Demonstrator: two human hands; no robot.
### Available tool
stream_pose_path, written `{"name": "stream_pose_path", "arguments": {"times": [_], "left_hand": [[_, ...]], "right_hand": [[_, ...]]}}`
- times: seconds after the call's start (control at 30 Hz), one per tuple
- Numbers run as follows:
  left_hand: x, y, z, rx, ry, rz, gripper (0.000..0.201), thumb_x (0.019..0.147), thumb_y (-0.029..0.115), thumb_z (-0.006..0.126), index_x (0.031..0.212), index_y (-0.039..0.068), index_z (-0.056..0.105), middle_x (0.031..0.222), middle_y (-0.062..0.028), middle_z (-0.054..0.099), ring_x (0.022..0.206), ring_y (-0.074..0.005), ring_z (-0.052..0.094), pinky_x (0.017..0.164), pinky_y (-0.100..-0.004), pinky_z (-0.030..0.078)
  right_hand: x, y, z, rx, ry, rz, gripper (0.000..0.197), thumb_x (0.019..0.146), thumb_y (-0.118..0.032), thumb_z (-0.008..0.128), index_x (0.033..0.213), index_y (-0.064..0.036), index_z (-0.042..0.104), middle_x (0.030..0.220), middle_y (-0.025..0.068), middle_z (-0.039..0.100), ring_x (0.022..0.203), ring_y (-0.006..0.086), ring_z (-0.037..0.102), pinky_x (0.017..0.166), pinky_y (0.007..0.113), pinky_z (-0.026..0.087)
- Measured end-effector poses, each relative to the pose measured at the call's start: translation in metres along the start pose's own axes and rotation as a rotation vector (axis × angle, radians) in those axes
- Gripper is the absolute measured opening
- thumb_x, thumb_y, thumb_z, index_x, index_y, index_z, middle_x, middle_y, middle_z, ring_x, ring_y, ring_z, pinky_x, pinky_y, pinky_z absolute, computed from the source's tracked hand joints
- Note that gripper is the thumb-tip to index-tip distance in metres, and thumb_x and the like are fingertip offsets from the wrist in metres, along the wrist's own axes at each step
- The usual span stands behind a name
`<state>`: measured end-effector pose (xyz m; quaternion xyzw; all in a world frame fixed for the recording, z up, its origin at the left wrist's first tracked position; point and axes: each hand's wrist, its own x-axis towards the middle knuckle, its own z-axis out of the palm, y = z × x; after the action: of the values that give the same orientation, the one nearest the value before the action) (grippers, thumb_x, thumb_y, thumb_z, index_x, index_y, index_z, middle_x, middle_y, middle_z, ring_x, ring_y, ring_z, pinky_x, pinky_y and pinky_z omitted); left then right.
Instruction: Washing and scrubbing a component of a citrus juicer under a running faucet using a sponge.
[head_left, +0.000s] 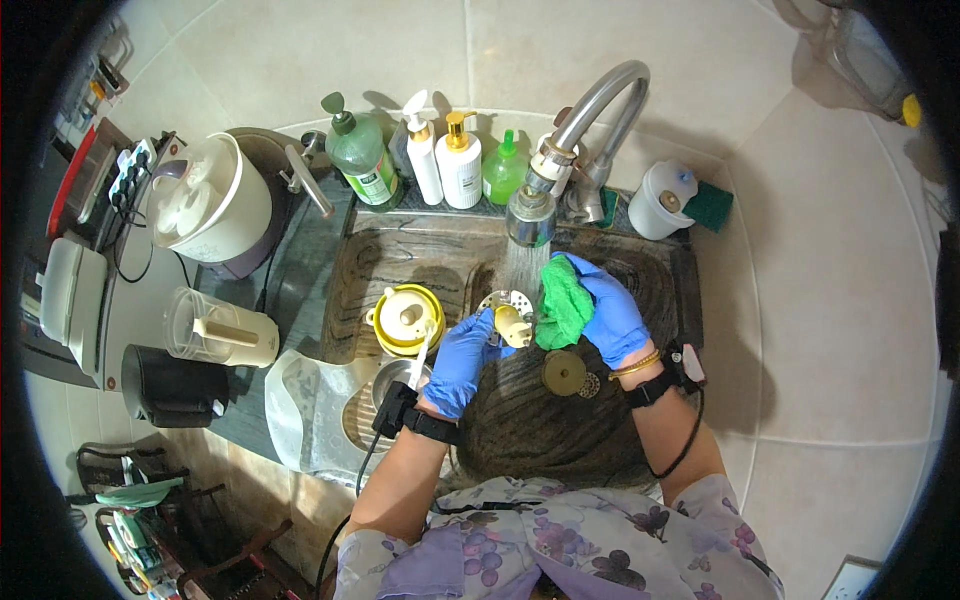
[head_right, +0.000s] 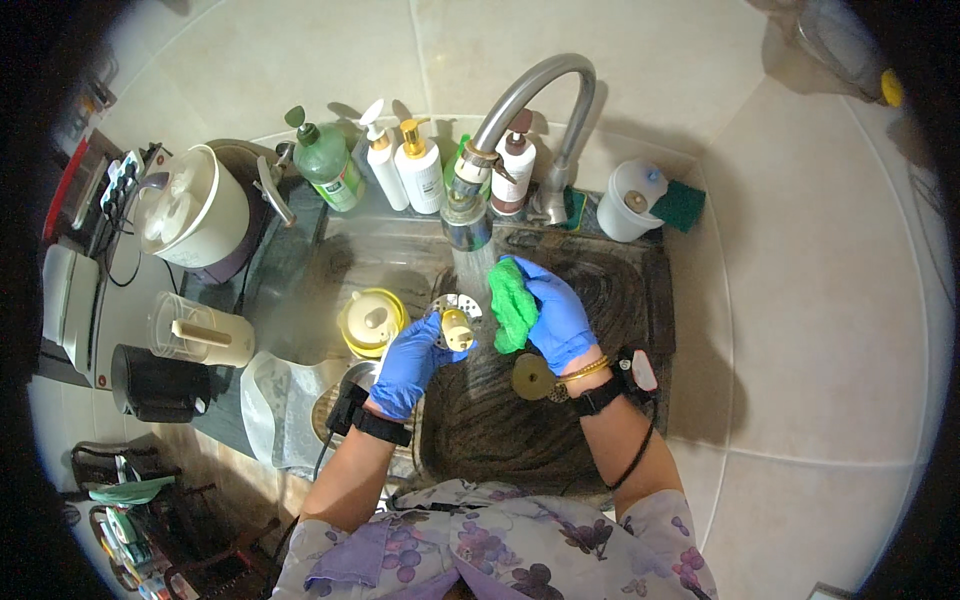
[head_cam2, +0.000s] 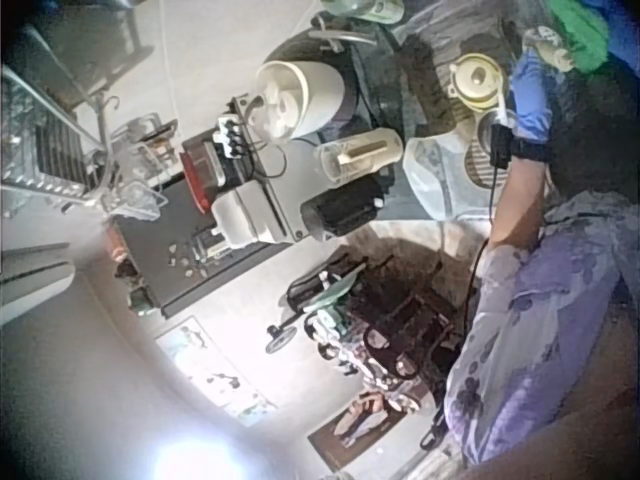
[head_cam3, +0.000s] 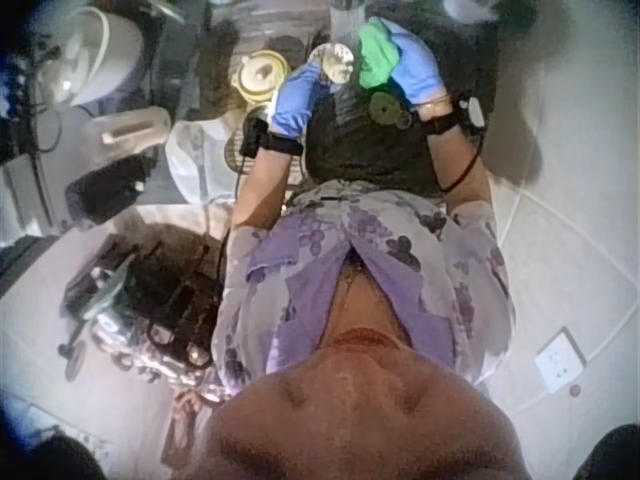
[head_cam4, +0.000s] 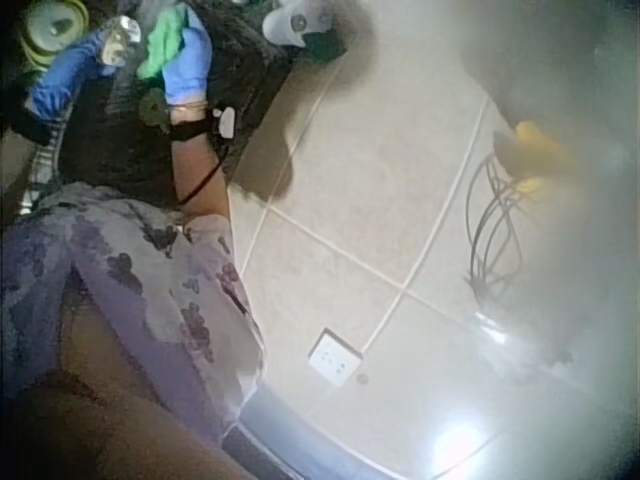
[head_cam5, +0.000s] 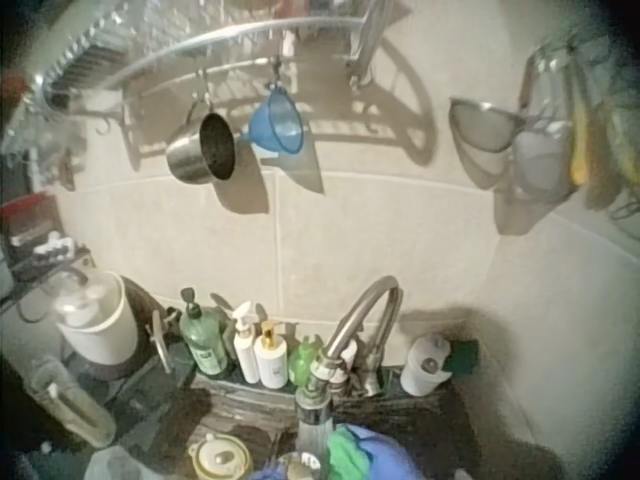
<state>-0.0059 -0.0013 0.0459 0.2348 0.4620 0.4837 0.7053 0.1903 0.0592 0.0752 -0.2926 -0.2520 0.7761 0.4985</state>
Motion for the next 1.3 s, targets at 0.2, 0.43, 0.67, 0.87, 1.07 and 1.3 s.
{"name": "stream_pose_path", "arguments": {"times": [0.2,0.43,0.67,0.87,1.07,1.3], "left_hand": [[0.007,-0.007,-0.005,-0.14,-0.044,-0.034,0.031,0.093,0.022,0.04,0.114,0.0,0.046,0.104,-0.0117,0.055,0.089,-0.0232,0.058,0.077,-0.0382,0.053],[-0.002,0.004,0.007,-0.069,-0.061,-0.009,0.031,0.093,0.023,0.039,0.112,0.0,0.049,0.103,-0.0099,0.056,0.09,-0.0198,0.058,0.077,-0.036,0.052],[-0.006,0.001,0.005,0.192,-0.103,-0.04,0.03,0.091,0.022,0.046,0.107,-0.001,0.055,0.093,-0.0054,0.06,0.083,-0.0113,0.057,0.075,-0.0263,0.049],[-0.008,0.0,0.011,0.364,-0.095,0.085,0.029,0.091,0.023,0.047,0.1,-0.002,0.058,0.085,-0.0014,0.06,0.075,-0.0066,0.052,0.069,-0.0198,0.043],[-0.013,0.001,0.008,0.462,-0.112,0.091,0.028,0.091,0.024,0.048,0.098,-0.001,0.059,0.08,0.001,0.058,0.07,-0.0049,0.049,0.065,-0.0184,0.041],[-0.016,0.01,0.005,0.284,-0.024,0.041,0.025,0.09,0.024,0.049,0.098,0.002,0.06,0.082,0.0022,0.059,0.072,-0.0053,0.052,0.064,-0.0185,0.042]], "right_hand": [[0.014,0.012,-0.002,0.003,0.027,0.035,0.029,0.084,-0.006,0.047,0.111,0.0021,0.052,0.099,0.0093,0.059,0.082,0.0179,0.059,0.074,0.03,0.049],[0.008,0.028,0.024,-0.774,-0.061,-0.15,0.025,0.079,-0.007,0.062,0.103,-0.0012,0.058,0.086,0.0041,0.06,0.076,0.0085,0.054,0.069,0.023,0.045],[0.009,0.026,0.001,-1.069,-0.201,-0.022,0.015,0.08,-0.012,0.061,0.082,0.0024,0.058,0.064,0.0029,0.055,0.061,0.0055,0.043,0.054,0.025,0.04],[0.007,0.016,-0.001,-1.268,-0.243,-0.117,0.018,0.076,-0.013,0.063,0.072,0.0019,0.056,0.056,0.0113,0.051,0.053,0.0093,0.039,0.049,0.029,0.038],[0.014,0.022,-0.014,-1.295,-0.038,-0.254,0.015,0.073,-0.014,0.064,0.074,0.0005,0.059,0.059,0.0139,0.054,0.053,0.0112,0.046,0.053,0.029,0.042],[0.005,-0.001,-0.003,-0.562,0.132,0.08,0.012,0.084,-0.009,0.053,0.086,0.0011,0.058,0.069,0.0002,0.057,0.059,0.0096,0.053,0.054,0.024,0.044]]}}
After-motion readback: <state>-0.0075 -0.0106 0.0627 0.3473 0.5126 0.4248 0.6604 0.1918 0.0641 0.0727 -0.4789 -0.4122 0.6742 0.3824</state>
